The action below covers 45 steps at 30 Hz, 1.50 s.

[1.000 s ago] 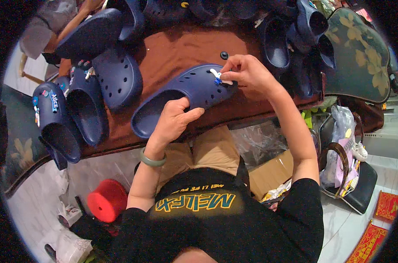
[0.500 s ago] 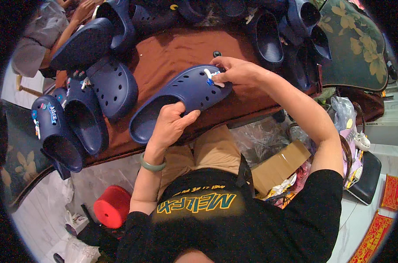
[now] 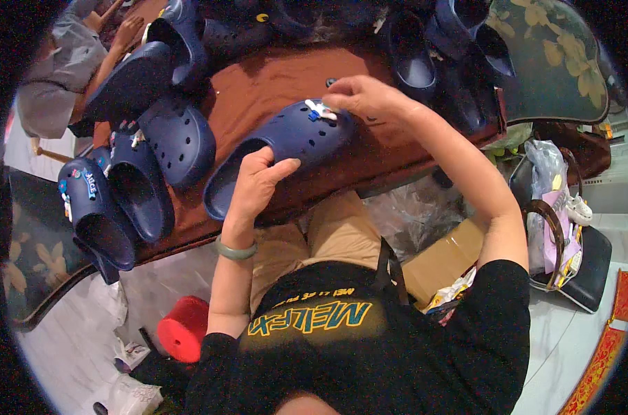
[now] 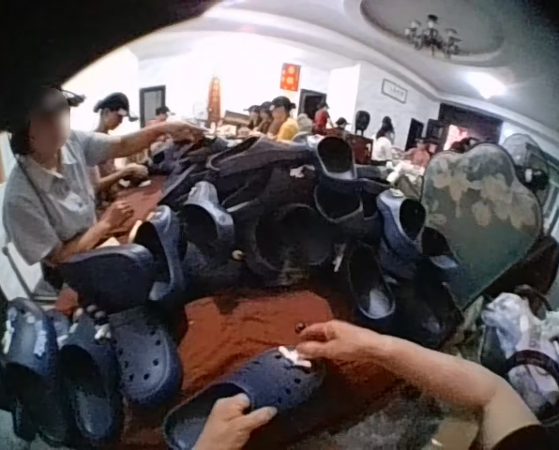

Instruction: Attaching decorative charms to navy blue clog-style shoes.

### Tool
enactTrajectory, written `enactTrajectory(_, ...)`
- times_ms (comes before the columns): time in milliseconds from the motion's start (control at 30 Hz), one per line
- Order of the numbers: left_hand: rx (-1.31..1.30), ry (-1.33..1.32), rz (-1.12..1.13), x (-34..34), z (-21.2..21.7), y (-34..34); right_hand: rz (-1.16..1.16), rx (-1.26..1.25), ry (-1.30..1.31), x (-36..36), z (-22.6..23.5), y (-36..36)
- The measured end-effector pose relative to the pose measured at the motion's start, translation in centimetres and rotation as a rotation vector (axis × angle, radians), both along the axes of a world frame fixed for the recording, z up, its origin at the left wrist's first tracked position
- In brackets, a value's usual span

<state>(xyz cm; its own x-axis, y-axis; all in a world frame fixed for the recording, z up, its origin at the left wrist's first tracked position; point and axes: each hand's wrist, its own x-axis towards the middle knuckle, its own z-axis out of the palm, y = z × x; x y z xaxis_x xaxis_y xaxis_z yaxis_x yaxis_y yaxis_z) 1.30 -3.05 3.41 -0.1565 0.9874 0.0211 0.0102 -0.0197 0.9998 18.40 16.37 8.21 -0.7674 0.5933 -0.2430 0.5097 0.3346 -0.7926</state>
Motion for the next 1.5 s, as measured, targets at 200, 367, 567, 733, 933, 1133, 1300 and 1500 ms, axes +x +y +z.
enactTrajectory(200, -0.076, -0.092, -0.037, 0.3, -0.2, 0.1, -0.18, 0.345, 0.049, 5.8, -3.3, 3.2)
enactTrajectory(367, -0.046, -0.118, -0.022, 0.2, -0.4, -0.2, -0.084, 0.14, 0.387, 3.8, -1.7, -1.0)
enactTrajectory(567, -0.115, -0.026, -0.012, 0.0, -0.6, -0.2, 0.268, 0.721, 0.31, 0.8, -1.9, -0.2)
enactTrajectory(733, -0.038, -0.185, -0.071, -0.1, -1.0, 0.3, -0.074, 0.539, 0.378, 1.9, -2.6, 0.6)
enactTrajectory(933, -0.007, -0.214, -0.012, 0.4, -0.6, 0.2, 0.211, 1.08, 0.335, 1.3, -2.5, -2.4)
enactTrajectory(1133, 0.003, -0.019, -0.037, -0.1, -2.5, 0.5, 0.379, 1.04, 0.086, 1.7, -0.2, -2.1)
enactTrajectory(1300, 0.029, 0.035, -0.026, -0.2, -3.9, 0.5, 0.582, 0.973, -0.129, 1.8, 1.1, -1.6)
enactTrajectory(1500, 0.046, -0.058, -0.018, 0.0, -2.6, 0.5, 0.472, 0.836, -0.096, 1.5, -0.1, -1.8)
